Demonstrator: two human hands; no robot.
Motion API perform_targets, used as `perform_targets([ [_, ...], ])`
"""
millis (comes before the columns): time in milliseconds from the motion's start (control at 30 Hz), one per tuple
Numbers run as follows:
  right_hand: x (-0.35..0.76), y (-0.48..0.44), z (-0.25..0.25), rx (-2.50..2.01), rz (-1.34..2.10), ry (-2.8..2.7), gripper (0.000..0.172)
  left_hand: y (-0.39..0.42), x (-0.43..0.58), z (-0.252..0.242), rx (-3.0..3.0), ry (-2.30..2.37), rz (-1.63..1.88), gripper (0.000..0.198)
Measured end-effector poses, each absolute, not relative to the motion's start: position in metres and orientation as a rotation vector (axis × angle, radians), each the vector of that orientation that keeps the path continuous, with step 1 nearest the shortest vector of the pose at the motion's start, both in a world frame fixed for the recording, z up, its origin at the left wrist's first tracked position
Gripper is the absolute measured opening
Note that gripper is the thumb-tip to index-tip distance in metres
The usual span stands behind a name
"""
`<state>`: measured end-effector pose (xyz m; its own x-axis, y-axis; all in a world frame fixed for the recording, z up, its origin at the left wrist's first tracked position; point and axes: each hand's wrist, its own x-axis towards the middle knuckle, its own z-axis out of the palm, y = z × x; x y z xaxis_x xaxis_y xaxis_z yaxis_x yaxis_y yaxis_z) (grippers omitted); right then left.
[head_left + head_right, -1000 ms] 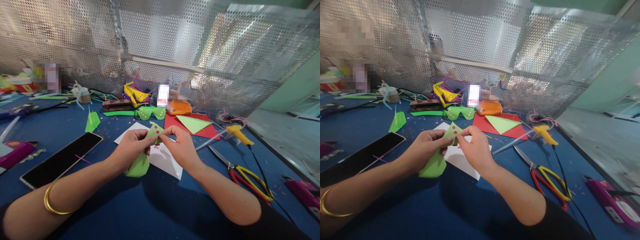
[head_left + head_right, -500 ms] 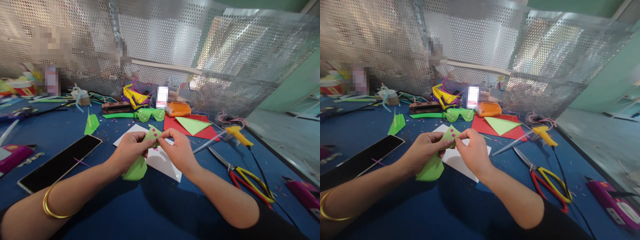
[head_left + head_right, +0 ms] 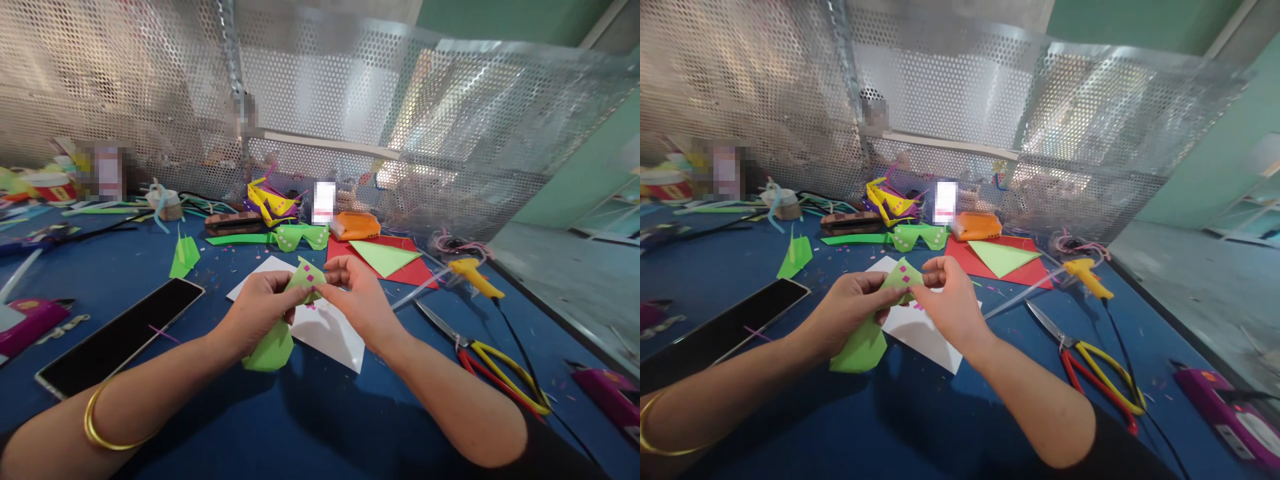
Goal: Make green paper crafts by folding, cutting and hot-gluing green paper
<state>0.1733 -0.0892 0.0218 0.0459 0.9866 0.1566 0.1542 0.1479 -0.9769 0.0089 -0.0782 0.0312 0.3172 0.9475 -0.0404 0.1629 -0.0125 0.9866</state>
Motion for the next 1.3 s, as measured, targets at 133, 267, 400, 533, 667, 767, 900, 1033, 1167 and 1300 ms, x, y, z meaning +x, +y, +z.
perform_targets([
  [133, 0.1707, -0.0904, 0.0212, -1.224, 1.012, -1.329, 0.028, -0.0774, 0.0090, 0.0302, 1.460, 1.087, 0.862, 0.026],
  [267, 0.1700, -0.0907, 0.0216, -1.234, 1.005, -1.326, 0.029, -0.0777, 0.0092, 0.0305, 1.433, 1.068, 0.856, 0.023],
  [400, 0.1704, -0.0904, 0.0230, -1.248, 0.999, -1.333, 0.027, -0.0782, 0.0094, 0.0309, 1.452, 1.098, 0.856, 0.022],
  [533, 0.1709, -0.0906, 0.0259, -1.242, 1.042, -1.315, 0.025, -0.0779, 0.0094, 0.0312, 1.482, 1.113, 0.855, 0.026],
  [667, 0.1706, -0.0910, 0.0274, -1.220, 1.097, -1.288, 0.025, -0.0777, 0.0090, 0.0313, 1.494, 1.101, 0.859, 0.024],
  [767, 0.1706, -0.0905, 0.0267, -1.218, 1.101, -1.287, 0.026, -0.0784, 0.0091, 0.0319, 1.465, 1.091, 0.846, 0.022],
  [900, 0.1730, -0.0879, 0.0258, -1.196, 1.151, -1.226, 0.028, -0.0793, 0.0095, 0.0347, 1.378, 1.043, 0.841, 0.018],
  [1033, 0.1772, -0.0838, 0.0263, -1.178, 1.148, -1.138, 0.032, -0.0778, 0.0098, 0.0361, 1.363, 1.049, 0.846, 0.021],
  [1167, 0.1795, -0.0820, 0.0283, -1.164, 1.154, -1.119, 0.031, -0.0755, 0.0091, 0.0345, 1.353, 1.134, 0.811, 0.023],
  [1300, 0.1800, -0.0828, 0.0299, -1.128, 1.185, -1.142, 0.029, -0.0758, 0.0081, 0.0349, 1.371, 1.171, 0.792, 0.023],
])
